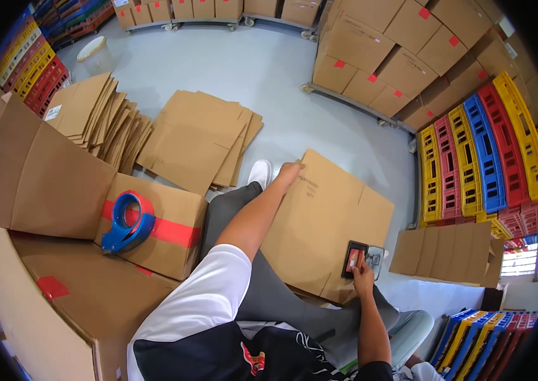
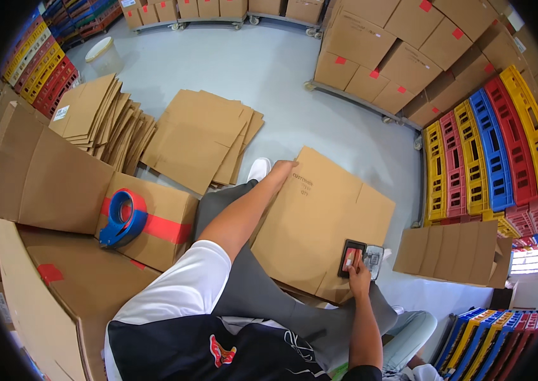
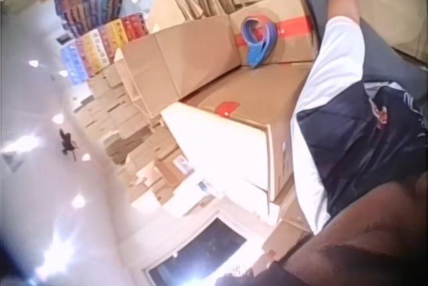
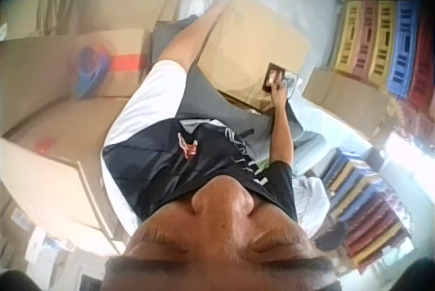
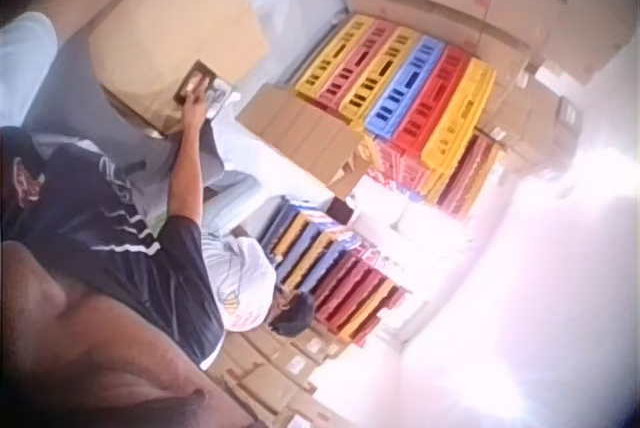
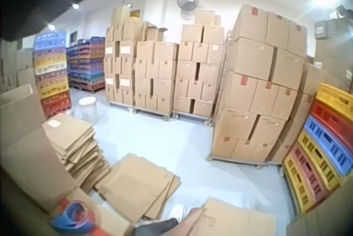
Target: The person folds cardboard sheets to assemble boxes, using a handheld scanner to track items and moving the flattened boxes from stacks into a prepared state.
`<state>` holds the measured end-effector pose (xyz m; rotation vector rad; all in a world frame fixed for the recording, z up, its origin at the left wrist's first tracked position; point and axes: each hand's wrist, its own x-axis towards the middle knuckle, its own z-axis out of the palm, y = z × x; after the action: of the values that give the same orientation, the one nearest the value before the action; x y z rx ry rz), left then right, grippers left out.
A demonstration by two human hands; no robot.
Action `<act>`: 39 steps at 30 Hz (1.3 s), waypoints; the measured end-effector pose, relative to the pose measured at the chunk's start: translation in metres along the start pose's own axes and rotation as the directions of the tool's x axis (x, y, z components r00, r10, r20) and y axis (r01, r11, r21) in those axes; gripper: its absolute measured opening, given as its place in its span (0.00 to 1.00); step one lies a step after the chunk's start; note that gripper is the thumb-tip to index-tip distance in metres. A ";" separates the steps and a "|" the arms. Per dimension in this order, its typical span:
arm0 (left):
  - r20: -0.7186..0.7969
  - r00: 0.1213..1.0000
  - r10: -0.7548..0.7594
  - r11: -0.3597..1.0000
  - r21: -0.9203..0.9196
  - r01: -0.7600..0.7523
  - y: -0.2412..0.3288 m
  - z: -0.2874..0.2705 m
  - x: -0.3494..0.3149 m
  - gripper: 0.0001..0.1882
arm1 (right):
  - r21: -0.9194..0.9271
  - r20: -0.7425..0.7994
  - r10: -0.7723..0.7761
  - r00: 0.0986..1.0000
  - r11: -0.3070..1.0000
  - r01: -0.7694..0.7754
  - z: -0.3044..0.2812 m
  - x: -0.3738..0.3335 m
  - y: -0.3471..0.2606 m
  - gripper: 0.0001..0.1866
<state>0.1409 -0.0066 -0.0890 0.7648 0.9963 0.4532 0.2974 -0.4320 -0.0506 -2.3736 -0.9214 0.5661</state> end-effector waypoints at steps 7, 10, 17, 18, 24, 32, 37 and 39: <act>0.092 0.987 -0.131 0.986 0.119 0.119 0.033 0.018 0.027 0.26 | -0.044 0.019 0.056 0.998 0.997 -0.056 -0.008 -0.005 0.021 0.09; 0.054 0.990 0.131 0.821 0.554 -0.138 0.020 0.015 0.039 0.26 | -0.020 0.064 0.109 0.992 0.994 -0.108 -0.011 -0.006 -0.010 0.11; 0.094 0.988 0.121 0.929 0.341 -0.146 0.003 0.021 0.056 0.20 | -0.054 0.024 0.057 0.998 0.997 -0.056 -0.006 -0.004 0.016 0.12; 0.118 0.986 0.121 0.954 0.262 -0.148 0.001 0.020 0.056 0.19 | -0.049 0.035 0.074 0.997 0.996 -0.072 -0.005 -0.003 0.019 0.12; 0.242 0.970 0.001 0.975 0.217 -0.055 0.021 0.026 0.040 0.22 | -0.041 -0.014 0.103 0.995 0.994 -0.104 -0.008 -0.011 0.009 0.11; 0.190 0.973 -0.134 0.988 0.107 0.115 0.033 0.035 0.039 0.16 | -0.051 -0.034 0.056 0.998 0.997 -0.058 -0.005 -0.009 0.010 0.11; 0.158 0.987 0.028 0.998 0.052 -0.037 0.023 0.031 0.043 0.15 | -0.067 -0.025 0.022 0.999 0.997 -0.024 -0.002 -0.008 0.012 0.10; 0.152 0.987 0.047 0.997 0.049 -0.055 0.023 0.027 0.043 0.18 | -0.082 0.010 0.076 0.997 0.994 -0.075 -0.004 -0.006 0.007 0.11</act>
<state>0.1859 0.0274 -0.0877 0.8610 0.8519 0.4081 0.2986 -0.4419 -0.0510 -2.4897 -0.8789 0.5835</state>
